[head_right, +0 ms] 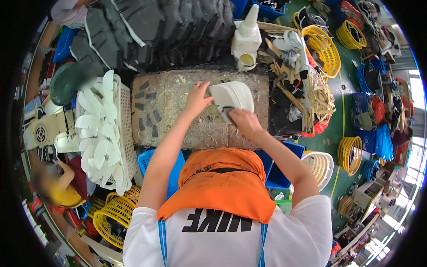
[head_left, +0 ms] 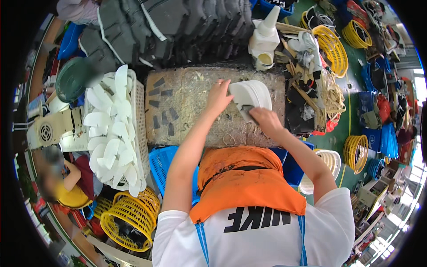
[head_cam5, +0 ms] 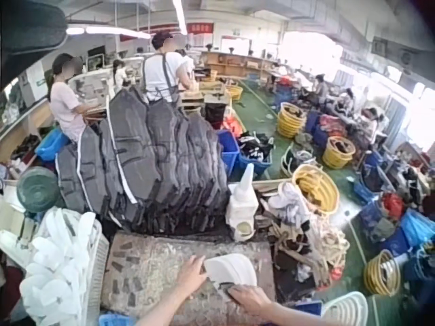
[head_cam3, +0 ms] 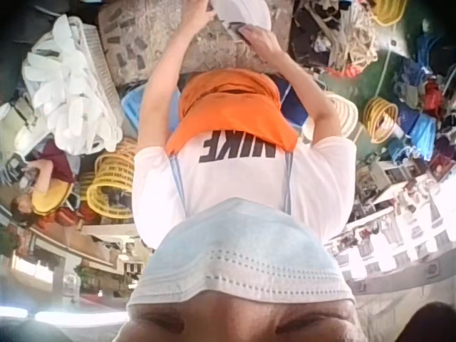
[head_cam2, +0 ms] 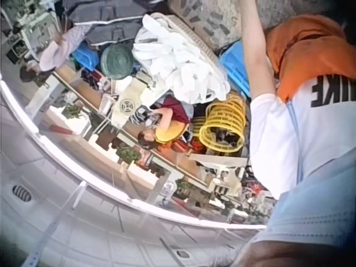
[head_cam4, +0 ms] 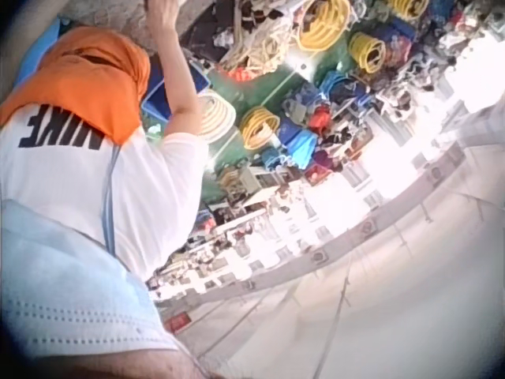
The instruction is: Applying adhesive to various white shoe components using a brush and a small glue container.
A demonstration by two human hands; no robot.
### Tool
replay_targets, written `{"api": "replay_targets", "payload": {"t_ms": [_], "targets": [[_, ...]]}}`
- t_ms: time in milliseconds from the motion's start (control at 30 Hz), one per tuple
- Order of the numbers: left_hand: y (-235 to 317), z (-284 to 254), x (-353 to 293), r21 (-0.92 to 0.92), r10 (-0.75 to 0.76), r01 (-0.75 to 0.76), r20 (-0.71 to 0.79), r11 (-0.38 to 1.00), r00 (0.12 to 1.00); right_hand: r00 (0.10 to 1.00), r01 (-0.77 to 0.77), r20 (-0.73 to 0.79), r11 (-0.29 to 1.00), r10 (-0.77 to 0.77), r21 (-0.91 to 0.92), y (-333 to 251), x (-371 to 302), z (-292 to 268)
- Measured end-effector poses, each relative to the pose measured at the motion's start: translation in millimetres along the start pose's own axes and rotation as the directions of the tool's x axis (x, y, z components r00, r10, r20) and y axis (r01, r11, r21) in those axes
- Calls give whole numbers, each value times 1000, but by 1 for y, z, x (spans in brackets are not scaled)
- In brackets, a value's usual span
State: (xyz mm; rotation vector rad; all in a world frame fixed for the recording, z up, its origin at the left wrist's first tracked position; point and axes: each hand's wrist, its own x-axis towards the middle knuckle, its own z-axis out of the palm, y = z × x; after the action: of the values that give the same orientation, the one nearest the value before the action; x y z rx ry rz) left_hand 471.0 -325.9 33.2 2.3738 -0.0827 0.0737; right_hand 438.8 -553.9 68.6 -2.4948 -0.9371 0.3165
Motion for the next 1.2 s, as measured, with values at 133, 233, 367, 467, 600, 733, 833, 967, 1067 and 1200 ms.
{"api": "replay_targets", "payload": {"t_ms": [133,233,367,467,600,733,833,967,1067,1200], "targets": [[3,44,8,313,-78,57,55,948,995,974,-116,216,976,75,186,9,-12,-23],[5,57,1,346,-93,76,34,935,995,880,-294,-287,910,377,293,60,47,-52],[8,67,0,296,-88,140,-183,945,979,807,-320,-489,941,331,110,117,121,-58],[5,66,6,273,-197,217,-100,937,975,834,-452,-315,888,453,84,132,137,-50],[1,62,10,247,-141,162,-104,955,985,838,-424,-362,905,409,41,131,127,-50],[-3,59,12,238,-131,138,-45,961,990,851,-363,-392,931,350,42,128,118,-53],[0,58,15,280,-154,156,-28,947,988,847,-316,-439,948,301,40,128,114,-51],[20,41,13,288,-107,130,-96,949,990,853,-272,-461,962,246,9,126,107,-52],[45,13,-1,14,-69,71,-146,997,987,857,-315,-421,949,298,29,123,96,-61],[62,-9,-50,64,88,-75,-252,995,964,779,-342,-439,890,448,302,110,75,-63]]}}
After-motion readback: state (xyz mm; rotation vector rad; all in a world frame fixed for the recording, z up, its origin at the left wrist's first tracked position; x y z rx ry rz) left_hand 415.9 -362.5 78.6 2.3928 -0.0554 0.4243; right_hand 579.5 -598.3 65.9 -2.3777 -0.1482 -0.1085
